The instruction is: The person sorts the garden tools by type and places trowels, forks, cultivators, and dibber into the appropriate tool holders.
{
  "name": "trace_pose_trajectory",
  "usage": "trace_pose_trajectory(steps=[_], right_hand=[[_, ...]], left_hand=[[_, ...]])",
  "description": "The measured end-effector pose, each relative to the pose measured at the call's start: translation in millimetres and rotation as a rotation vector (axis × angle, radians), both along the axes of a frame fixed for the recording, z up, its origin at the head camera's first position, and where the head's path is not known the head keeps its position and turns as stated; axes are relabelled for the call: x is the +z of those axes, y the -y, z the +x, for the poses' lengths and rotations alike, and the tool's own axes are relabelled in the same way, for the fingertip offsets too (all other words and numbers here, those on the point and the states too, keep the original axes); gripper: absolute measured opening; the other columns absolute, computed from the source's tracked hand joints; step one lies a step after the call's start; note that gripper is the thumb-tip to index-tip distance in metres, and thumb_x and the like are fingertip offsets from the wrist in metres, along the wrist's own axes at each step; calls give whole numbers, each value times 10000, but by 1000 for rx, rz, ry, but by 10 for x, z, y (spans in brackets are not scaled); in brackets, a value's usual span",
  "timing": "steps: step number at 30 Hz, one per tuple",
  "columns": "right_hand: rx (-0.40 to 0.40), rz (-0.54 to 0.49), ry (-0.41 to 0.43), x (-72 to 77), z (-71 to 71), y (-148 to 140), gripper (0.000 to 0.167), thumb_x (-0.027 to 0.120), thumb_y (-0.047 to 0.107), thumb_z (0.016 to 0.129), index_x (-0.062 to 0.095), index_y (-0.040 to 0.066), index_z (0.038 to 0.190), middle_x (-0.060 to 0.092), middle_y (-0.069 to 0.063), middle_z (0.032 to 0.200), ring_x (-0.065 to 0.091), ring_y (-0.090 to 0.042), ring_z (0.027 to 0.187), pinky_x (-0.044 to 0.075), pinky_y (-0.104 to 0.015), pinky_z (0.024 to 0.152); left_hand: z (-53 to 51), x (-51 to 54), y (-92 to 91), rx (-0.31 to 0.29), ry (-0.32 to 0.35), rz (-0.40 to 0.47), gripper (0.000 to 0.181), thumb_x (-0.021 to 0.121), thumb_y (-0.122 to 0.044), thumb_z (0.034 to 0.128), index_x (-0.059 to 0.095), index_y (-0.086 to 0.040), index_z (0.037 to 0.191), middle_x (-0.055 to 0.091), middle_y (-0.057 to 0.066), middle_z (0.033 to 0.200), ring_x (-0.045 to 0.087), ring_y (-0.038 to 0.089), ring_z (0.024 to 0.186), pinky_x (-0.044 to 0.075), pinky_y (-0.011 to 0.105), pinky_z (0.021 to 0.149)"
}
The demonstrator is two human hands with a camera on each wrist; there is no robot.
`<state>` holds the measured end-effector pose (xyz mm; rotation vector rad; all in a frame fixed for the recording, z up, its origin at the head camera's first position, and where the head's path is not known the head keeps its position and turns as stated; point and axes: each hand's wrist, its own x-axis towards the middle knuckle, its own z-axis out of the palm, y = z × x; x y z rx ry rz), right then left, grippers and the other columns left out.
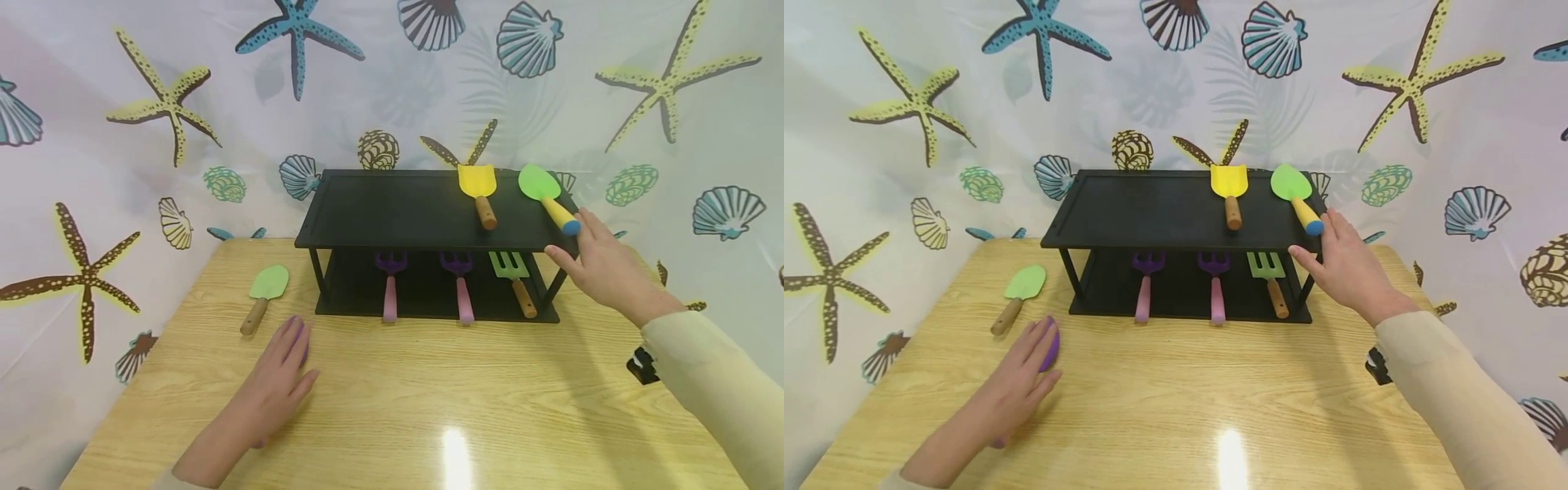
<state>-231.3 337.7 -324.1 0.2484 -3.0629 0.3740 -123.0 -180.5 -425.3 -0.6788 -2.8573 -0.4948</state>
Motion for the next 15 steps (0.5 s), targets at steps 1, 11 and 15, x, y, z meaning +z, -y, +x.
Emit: trace_pose_trajectory(steps=[1, 11, 15], right_hand=[[-1, 0, 1, 1, -1, -2, 981, 307, 648, 1000, -59, -89, 1534, -81, -301, 1627, 60, -532, 1480, 179, -693, 1152], [-13, 29, 1, 5, -14, -9, 984, 285, 661, 996, -41, -94, 1536, -78, -302, 1627, 95, -548, 1465, 208, -704, 1134], [-12, 39, -7, 9, -13, 8, 984, 281, 662, 996, -5, -109, 1536, -53, -310, 1626, 133, -567, 1447, 241, -716, 1112]], left_hand=[[24, -13, 23, 2, -10, 1, 683, 603, -225, 983, 294, 87, 1506, 248, 278, 1595, 199, 450, 1494, 267, 603, 1182], [211, -154, 146, 34, 15, -31, 657, 601, -256, 988, 337, 64, 1497, 311, 287, 1565, 262, 495, 1457, 327, 611, 1149], [281, -213, 192, 23, -29, -47, 634, 619, -210, 972, 366, 83, 1474, 356, 308, 1533, 323, 497, 1428, 361, 600, 1131]])
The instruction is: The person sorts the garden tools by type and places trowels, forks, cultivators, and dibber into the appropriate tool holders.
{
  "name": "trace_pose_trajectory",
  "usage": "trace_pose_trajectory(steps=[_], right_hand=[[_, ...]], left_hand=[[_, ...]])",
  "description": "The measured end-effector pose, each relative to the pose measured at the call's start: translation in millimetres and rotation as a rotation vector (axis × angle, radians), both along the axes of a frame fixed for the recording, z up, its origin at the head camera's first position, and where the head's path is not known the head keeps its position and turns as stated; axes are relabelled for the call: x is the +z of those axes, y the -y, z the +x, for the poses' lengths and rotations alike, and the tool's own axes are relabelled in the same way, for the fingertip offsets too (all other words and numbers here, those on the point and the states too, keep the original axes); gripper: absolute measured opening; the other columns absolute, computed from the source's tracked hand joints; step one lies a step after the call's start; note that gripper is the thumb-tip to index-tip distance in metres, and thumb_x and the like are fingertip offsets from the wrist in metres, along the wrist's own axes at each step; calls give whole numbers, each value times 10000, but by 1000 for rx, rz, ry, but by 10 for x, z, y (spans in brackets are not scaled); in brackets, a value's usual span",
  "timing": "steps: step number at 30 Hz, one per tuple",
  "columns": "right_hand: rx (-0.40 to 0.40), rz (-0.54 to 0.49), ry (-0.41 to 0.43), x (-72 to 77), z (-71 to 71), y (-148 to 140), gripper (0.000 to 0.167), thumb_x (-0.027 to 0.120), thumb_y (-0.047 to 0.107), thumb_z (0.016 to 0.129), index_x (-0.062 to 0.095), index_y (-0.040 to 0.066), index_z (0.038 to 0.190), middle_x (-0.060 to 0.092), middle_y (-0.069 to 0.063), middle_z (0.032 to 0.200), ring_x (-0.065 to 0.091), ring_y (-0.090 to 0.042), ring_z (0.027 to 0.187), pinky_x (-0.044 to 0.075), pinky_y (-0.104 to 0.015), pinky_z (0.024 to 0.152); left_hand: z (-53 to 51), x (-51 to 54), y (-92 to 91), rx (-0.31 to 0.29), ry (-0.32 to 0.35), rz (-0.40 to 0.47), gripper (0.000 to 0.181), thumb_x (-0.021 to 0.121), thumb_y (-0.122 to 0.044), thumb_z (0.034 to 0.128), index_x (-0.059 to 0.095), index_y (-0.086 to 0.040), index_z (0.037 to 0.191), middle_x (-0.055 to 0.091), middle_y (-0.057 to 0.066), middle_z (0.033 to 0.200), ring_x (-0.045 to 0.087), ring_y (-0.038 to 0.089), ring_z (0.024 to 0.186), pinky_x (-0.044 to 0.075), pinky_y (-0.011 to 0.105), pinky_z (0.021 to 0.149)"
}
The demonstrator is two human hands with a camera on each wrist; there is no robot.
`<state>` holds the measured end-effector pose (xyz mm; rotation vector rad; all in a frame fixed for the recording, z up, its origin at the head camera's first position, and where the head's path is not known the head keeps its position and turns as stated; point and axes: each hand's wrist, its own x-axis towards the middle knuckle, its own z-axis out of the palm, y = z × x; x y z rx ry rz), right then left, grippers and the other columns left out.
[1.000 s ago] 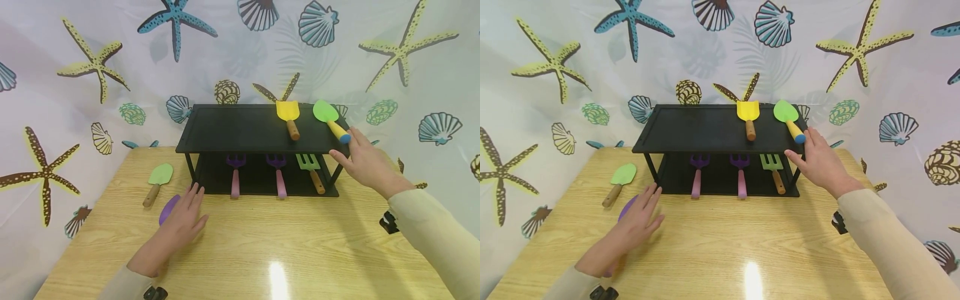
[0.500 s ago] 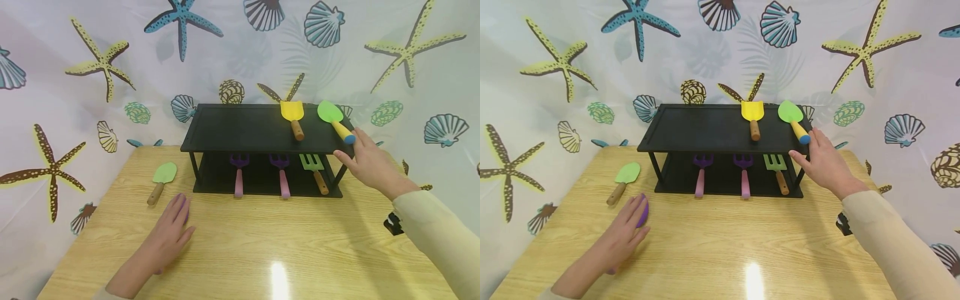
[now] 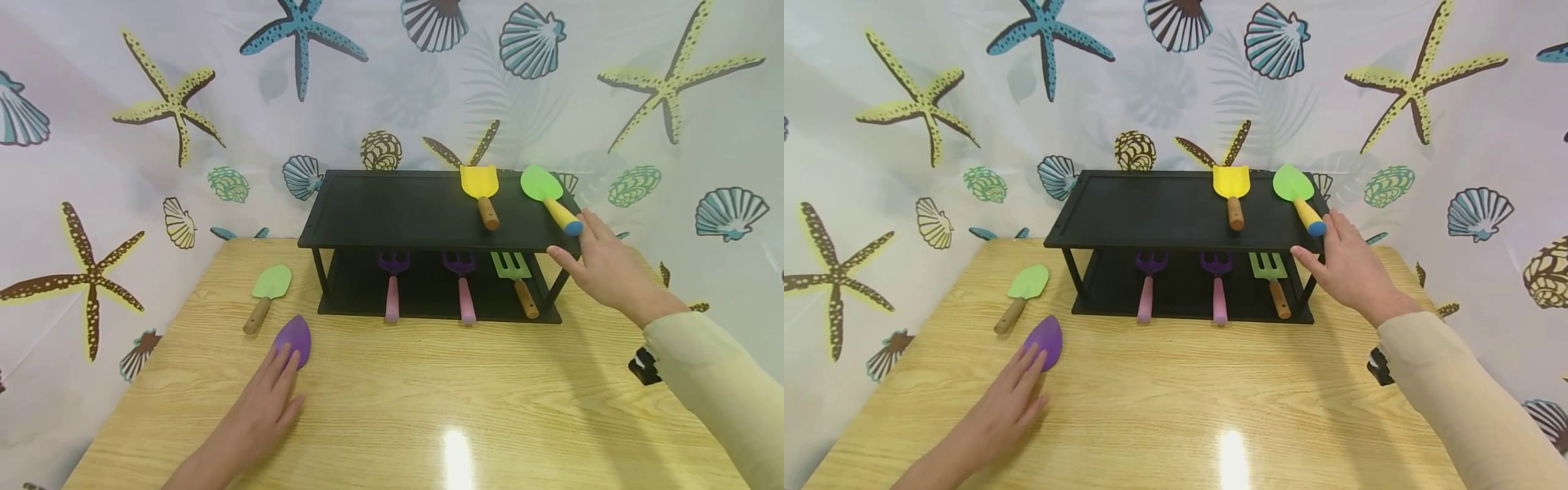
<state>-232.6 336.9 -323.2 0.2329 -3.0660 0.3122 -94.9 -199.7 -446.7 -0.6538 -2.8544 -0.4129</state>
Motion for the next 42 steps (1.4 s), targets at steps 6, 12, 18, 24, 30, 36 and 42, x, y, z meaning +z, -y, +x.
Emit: trace_pose_trajectory(steps=[6, 12, 18, 24, 30, 36, 42], right_hand=[[0, -9, -2, -1, 8, -2, 983, 289, 659, 996, -19, -101, 1538, -48, -312, 1626, 133, -566, 1447, 230, -712, 1120], [-3, -9, -2, -8, 4, -13, 987, 292, 662, 995, -15, -103, 1537, -38, -313, 1626, 126, -562, 1451, 216, -708, 1129], [0, -10, 0, -8, 8, -12, 982, 288, 658, 997, -21, -102, 1537, -49, -310, 1626, 122, -561, 1452, 213, -708, 1131], [-6, -16, -2, -5, 18, -8, 1000, 289, 675, 988, 9, -114, 1535, -43, -304, 1629, 160, -579, 1431, 238, -714, 1114], [-3, -19, 0, -1, 8, -8, 1002, 292, 675, 987, 18, -118, 1534, -53, -301, 1630, 136, -564, 1447, 209, -710, 1130], [-6, -9, 7, 0, 1, -8, 999, 289, 675, 988, 3, -108, 1538, -54, -305, 1628, 134, -563, 1448, 213, -705, 1133], [-6, -13, 6, 7, 12, 0, 997, 290, 674, 989, -27, -94, 1540, -55, -309, 1627, 118, -556, 1457, 202, -699, 1141]], left_hand=[[102, -67, 61, 11, 1, 7, 612, 620, -174, 959, 386, 64, 1473, 363, 274, 1544, 341, 464, 1433, 372, 584, 1128], [181, -142, 97, 0, 8, -33, 628, 635, -174, 946, 390, 93, 1459, 366, 292, 1535, 368, 456, 1420, 393, 558, 1119], [197, -183, 79, 8, 15, -47, 635, 648, -136, 934, 381, 122, 1448, 347, 281, 1548, 383, 425, 1420, 386, 520, 1107], [193, -234, 85, -33, -154, -25, 564, 648, -9, 885, 441, 170, 1378, 405, 308, 1493, 470, 442, 1344, 250, 308, 1174], [185, -237, 117, -62, -184, -28, 551, 607, 59, 852, 440, 188, 1361, 392, 338, 1478, 486, 454, 1320, 360, 399, 1096], [168, -192, 114, -48, -156, -71, 550, 615, 38, 841, 452, 204, 1340, 421, 349, 1453, 494, 423, 1325, 451, 456, 1043], [132, -175, 150, -123, -276, -159, 423, 536, 23, 878, 520, 221, 1252, 503, 357, 1371, 556, 413, 1260, 474, 416, 1038]])
